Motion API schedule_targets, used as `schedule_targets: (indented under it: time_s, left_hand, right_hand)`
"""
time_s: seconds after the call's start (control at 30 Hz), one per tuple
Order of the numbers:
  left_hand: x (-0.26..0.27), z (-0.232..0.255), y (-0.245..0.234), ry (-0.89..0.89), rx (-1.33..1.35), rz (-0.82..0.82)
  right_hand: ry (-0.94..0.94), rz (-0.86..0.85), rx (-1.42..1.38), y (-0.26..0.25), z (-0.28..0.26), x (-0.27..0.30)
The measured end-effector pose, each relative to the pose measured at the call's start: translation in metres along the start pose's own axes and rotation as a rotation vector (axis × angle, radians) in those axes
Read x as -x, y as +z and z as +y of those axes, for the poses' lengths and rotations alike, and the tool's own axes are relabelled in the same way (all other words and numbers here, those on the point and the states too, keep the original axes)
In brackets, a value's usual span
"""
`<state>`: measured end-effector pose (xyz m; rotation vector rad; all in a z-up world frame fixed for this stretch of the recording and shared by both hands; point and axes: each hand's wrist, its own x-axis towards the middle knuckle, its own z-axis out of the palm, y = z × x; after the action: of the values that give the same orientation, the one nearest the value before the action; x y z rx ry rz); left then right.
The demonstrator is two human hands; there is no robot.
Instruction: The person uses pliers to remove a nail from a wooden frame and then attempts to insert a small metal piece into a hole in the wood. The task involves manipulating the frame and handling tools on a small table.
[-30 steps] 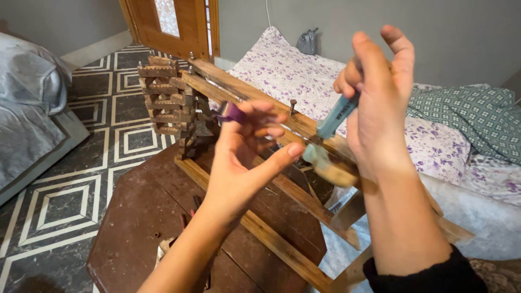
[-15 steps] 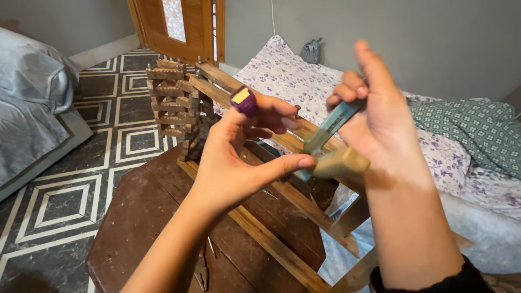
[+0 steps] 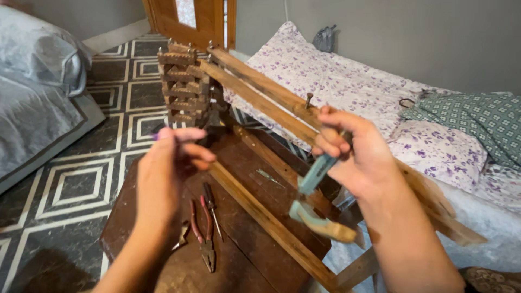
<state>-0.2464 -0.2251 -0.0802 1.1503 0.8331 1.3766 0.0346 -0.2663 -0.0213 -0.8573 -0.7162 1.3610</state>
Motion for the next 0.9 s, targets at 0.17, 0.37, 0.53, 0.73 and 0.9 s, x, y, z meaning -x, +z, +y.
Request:
schedule_targets:
  time_s: [0.17, 0.37, 0.53, 0.73, 0.9]
  left_hand:
    - [0.036, -0.011, -0.057, -0.171, -0.06, 0.255]
    - [0.071, -0.02, -0.08, -0.253, -0.074, 0.352]
    - [0.08, -0.016, -0.084, -0.251, -0.027, 0.344]
    - [0.088, 0.001, -0.111, -0.267, -0.084, 0.367]
    - [0.082, 0.021, -0.144, -0.277, -0.103, 0.416]
  right_hand:
    - [0.204, -0.043, 0.266, -0.022, 0.042, 0.003]
    - [0.371, 0.008, 0.38, -0.055, 0.136, -0.013]
    - [0.416, 0.273, 0.257, -0.092, 0.217, -0.025]
    - [0.647, 0.532, -0.003, -0.14, 0.285, -0.031]
    - [0.761, 0.668, -0.126, -0.162, 0.313, -0.017]
